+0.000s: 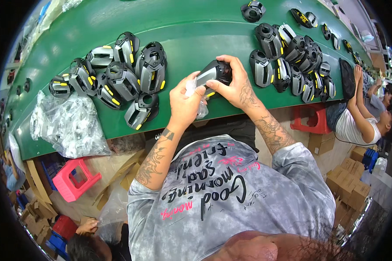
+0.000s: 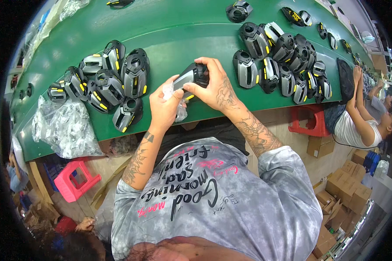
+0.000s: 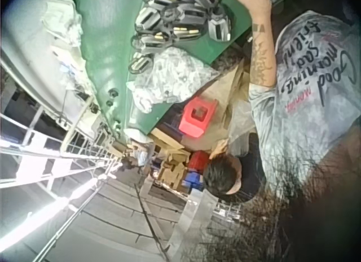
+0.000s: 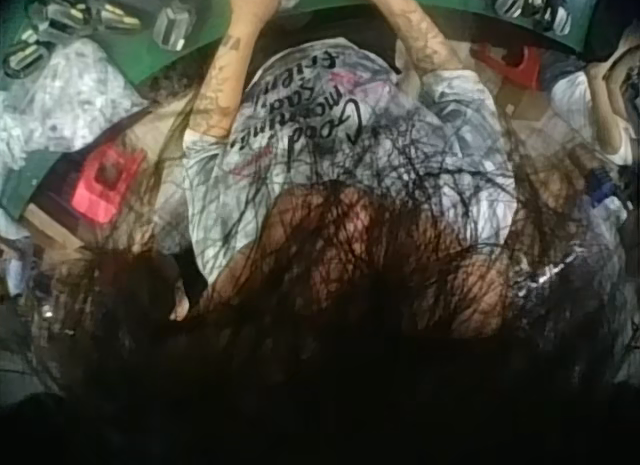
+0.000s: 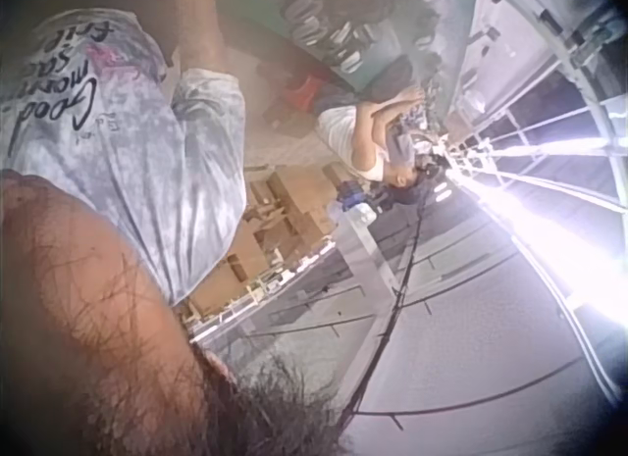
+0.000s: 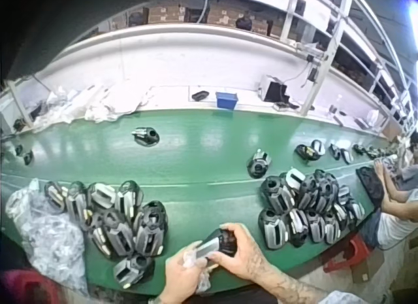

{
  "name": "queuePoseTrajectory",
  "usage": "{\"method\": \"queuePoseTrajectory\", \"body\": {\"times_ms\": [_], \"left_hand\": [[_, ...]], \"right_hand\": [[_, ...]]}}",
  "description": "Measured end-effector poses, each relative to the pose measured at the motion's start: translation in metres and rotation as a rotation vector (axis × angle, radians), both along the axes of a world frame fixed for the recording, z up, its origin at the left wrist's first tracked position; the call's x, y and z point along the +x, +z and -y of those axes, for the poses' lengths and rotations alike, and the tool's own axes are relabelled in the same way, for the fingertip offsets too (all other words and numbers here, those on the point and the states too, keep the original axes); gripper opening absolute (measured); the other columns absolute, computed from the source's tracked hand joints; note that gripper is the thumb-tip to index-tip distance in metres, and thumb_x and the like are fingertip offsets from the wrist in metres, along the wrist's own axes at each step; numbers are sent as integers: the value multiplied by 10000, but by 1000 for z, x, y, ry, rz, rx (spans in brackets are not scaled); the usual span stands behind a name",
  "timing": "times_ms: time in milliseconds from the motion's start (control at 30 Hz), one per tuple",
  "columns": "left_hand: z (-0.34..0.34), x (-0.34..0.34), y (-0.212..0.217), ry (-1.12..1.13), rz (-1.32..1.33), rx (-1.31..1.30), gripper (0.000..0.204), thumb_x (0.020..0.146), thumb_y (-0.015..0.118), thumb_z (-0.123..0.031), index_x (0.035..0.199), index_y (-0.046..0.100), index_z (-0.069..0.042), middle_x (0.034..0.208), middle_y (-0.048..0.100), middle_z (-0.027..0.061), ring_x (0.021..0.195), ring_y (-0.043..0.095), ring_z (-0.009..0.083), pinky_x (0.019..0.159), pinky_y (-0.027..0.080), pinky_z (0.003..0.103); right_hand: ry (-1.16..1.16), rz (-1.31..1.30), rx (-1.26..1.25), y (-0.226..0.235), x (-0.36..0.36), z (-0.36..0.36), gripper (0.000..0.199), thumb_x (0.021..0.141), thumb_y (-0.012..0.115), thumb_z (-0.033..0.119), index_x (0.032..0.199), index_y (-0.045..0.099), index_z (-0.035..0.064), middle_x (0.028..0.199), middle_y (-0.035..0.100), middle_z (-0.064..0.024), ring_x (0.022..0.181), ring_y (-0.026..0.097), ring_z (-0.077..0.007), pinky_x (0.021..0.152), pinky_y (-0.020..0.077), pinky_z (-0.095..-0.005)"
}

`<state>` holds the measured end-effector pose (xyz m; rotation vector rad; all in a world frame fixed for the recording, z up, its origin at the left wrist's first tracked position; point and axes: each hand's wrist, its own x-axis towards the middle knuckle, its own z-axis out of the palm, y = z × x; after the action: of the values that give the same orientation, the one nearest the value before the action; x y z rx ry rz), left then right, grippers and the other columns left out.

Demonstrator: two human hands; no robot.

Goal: The person takes small parts out of plastic bags, attaches them onto plastic casings by hand, and places the assembled casings on the workbench.

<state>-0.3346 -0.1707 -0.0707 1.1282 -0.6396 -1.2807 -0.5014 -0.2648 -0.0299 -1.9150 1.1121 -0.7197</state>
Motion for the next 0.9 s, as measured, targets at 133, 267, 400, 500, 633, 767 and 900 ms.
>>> {"method": "queuePoseTrajectory", "body": {"times_ms": [133, 267, 400, 500, 633, 767, 900], "left_hand": [[1, 2, -4, -7, -21, 18, 430, 958, 724, -59, 1358, 611, 54, 1008, 712, 81, 677, 630, 99, 589, 525, 249], [2, -7, 0, 32, 64, 56, 372, 946, 687, 0, 1316, 653, 29, 981, 704, 65, 695, 624, 90, 606, 520, 255], [8, 1, 5, 17, 51, 43, 353, 953, 668, 13, 1306, 657, 25, 938, 702, 63, 683, 618, 85, 598, 513, 253], [8, 13, 4, -67, 29, 56, 397, 961, 682, -48, 1351, 628, 9, 975, 725, 77, 653, 639, 105, 573, 529, 260], [-1, -2, 6, -143, 532, -198, 445, 910, 702, 33, 1344, 603, 15, 1155, 619, 109, 767, 686, 145, 626, 598, 292], [1, -3, 11, -33, 743, -262, 466, 819, 784, -60, 1260, 664, 31, 1083, 678, 167, 879, 709, 265, 772, 583, 355], [-3, -2, 23, -60, 842, -281, 557, 795, 829, -135, 1291, 643, 37, 1153, 681, 199, 1003, 691, 342, 892, 558, 388]], "right_hand": [[-6, -51, -71, -2, 3, 1, 750, 757, 914, 335, 1348, 558, 40, 1170, 595, -154, 1012, 641, -265, 887, 557, -365], [190, 96, 136, -8, -26, 20, 727, 748, 932, 228, 1354, 572, 45, 1170, 617, -70, 926, 606, -138, 807, 532, -298], [191, 196, 349, -23, -38, 32, 725, 756, 913, 90, 1386, 557, 51, 1078, 612, 30, 861, 542, -37, 722, 453, -207], [185, 270, 337, -22, -33, 26, 780, 756, 908, 77, 1430, 515, 51, 1081, 587, 20, 902, 545, -56, 735, 449, -219], [93, 393, 332, -15, -26, 16, 605, 861, 823, 192, 1378, 541, 55, 1023, 585, 1, 887, 538, -67, 772, 458, -236], [-46, 476, 256, -26, -18, 8, 471, 861, 817, 179, 1240, 576, 33, 919, 531, 30, 799, 468, -51, 736, 419, -213], [-60, 499, 302, -30, -13, 9, 393, 874, 801, 148, 1185, 587, 36, 1002, 549, -2, 889, 512, -74, 802, 451, -240]]}}
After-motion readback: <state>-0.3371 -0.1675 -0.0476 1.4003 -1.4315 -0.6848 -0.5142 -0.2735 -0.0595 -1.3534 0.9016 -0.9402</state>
